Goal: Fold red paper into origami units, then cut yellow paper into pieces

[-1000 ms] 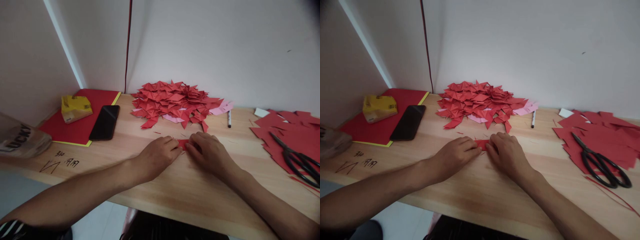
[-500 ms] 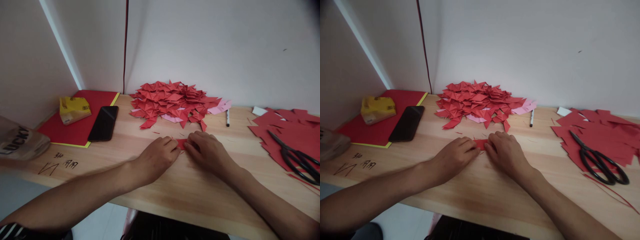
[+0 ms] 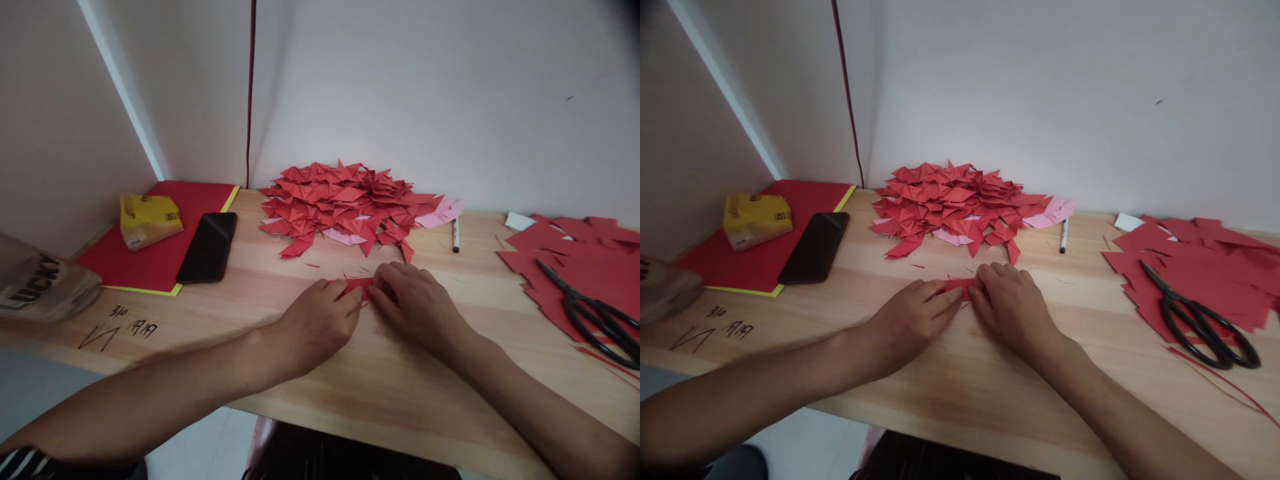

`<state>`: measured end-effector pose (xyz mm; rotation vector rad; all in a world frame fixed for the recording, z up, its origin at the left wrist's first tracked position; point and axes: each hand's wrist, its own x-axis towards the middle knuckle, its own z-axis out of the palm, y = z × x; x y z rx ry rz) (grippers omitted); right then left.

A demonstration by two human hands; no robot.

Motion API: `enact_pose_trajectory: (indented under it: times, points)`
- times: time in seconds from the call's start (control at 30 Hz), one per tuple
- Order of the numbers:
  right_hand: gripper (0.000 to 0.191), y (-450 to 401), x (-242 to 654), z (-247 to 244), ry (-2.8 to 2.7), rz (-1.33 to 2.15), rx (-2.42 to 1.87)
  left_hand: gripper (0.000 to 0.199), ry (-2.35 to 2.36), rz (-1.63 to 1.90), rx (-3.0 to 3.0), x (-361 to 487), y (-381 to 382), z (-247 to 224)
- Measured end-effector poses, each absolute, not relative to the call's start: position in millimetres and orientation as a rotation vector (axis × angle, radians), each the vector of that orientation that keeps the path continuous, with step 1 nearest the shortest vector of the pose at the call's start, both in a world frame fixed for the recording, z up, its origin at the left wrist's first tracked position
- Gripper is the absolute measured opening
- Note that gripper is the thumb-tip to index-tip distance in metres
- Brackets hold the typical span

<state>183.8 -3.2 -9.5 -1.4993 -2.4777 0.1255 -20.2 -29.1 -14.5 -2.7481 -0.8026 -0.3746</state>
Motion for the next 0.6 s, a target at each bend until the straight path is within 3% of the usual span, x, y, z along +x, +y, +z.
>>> enact_pose_trajectory:
  times: [0.27,0.6]
  points:
    - [0.006,-7.1,181.6,-11.7,-2.444,0.052,-1.51,0.023,-0.809,-0.351,-2.719,-20.2,-30.2,-14.7]
    - [0.017,-7.9,202.8,-12.7,-2.42,-0.028,-1.477,0.021,-0.826,-0.356,-2.736,-19.9,-30.6,-15.9]
